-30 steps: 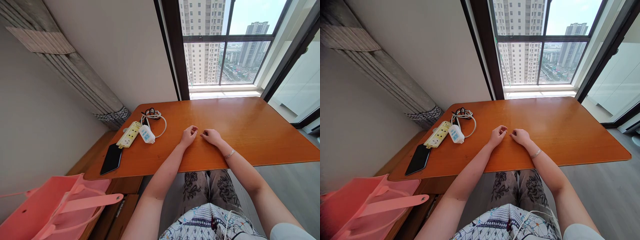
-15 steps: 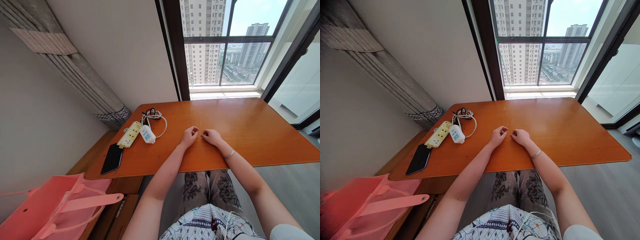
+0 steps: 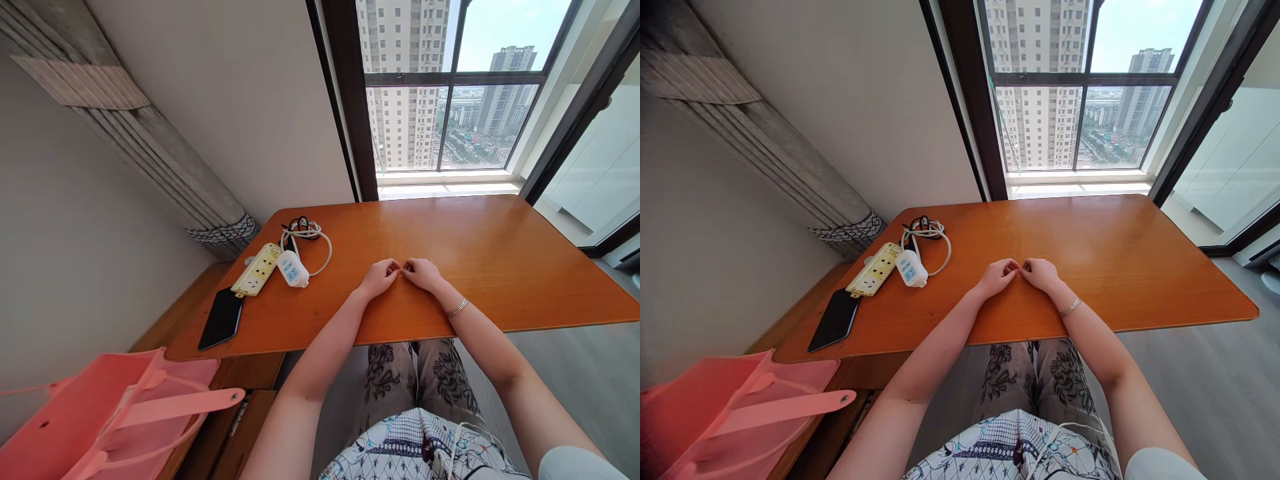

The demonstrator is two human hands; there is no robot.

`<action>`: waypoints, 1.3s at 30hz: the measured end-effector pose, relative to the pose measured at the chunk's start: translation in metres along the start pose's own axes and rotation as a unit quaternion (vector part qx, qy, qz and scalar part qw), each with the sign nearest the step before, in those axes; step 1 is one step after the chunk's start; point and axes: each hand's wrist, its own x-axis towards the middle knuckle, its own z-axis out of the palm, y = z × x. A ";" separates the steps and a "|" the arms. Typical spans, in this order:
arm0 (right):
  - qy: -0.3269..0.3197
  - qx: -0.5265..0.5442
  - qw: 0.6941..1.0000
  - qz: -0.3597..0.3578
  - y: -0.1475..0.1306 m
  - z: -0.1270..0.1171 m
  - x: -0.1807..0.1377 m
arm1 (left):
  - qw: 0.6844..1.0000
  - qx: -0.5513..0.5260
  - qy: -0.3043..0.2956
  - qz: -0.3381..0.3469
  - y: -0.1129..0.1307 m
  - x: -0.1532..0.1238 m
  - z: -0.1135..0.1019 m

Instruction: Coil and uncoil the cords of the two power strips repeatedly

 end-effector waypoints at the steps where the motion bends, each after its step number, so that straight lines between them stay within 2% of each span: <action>1: 0.000 -0.001 1.000 -0.001 0.000 0.000 0.000 | 1.000 0.002 -0.007 0.005 0.001 -0.001 -0.001; 3: -0.002 -0.003 1.000 -0.003 0.001 0.000 0.001 | 1.000 0.006 -0.013 0.023 0.003 -0.005 -0.006; 5: -0.002 -0.004 1.000 -0.006 0.002 0.001 0.002 | 0.999 0.009 0.013 0.047 0.005 -0.009 -0.013; 8: -0.003 -0.005 1.000 -0.008 0.003 0.003 0.003 | 0.988 0.029 0.132 0.076 0.005 -0.014 -0.038; 10: -0.004 -0.005 1.000 -0.009 0.004 0.004 0.004 | 0.968 0.074 0.227 0.077 0.001 -0.013 -0.066; 12: -0.004 -0.004 1.000 -0.009 0.004 0.004 0.004 | 0.946 0.125 0.292 0.058 -0.009 -0.007 -0.102; 15: -0.006 -0.003 1.000 -0.012 0.004 0.004 0.004 | 0.913 0.189 0.360 -0.022 -0.031 0.005 -0.159; 17: -0.006 -0.002 1.000 -0.014 0.004 0.004 0.004 | 0.888 0.224 0.388 -0.099 -0.049 0.010 -0.189; 20: -0.007 -0.001 1.000 -0.015 0.004 0.004 0.004 | 0.856 0.261 0.375 -0.244 -0.073 0.007 -0.213; 23: -0.007 -0.001 1.000 -0.014 0.005 0.005 0.005 | 0.833 0.276 0.321 -0.355 -0.093 -0.003 -0.218; 25: -0.007 -0.002 1.000 -0.013 0.005 0.006 0.005 | 0.830 0.281 0.278 -0.394 -0.103 -0.008 -0.218; 29: -0.007 -0.004 1.000 -0.013 0.005 0.005 0.005 | 0.835 0.303 0.189 -0.417 -0.116 -0.007 -0.220; 32: -0.008 -0.004 1.000 -0.014 0.004 0.004 0.004 | 0.837 0.303 0.150 -0.431 -0.120 -0.001 -0.221; 39: -0.008 0.000 1.000 -0.017 0.004 0.004 0.004 | 0.839 0.274 0.199 -0.426 -0.117 0.006 -0.209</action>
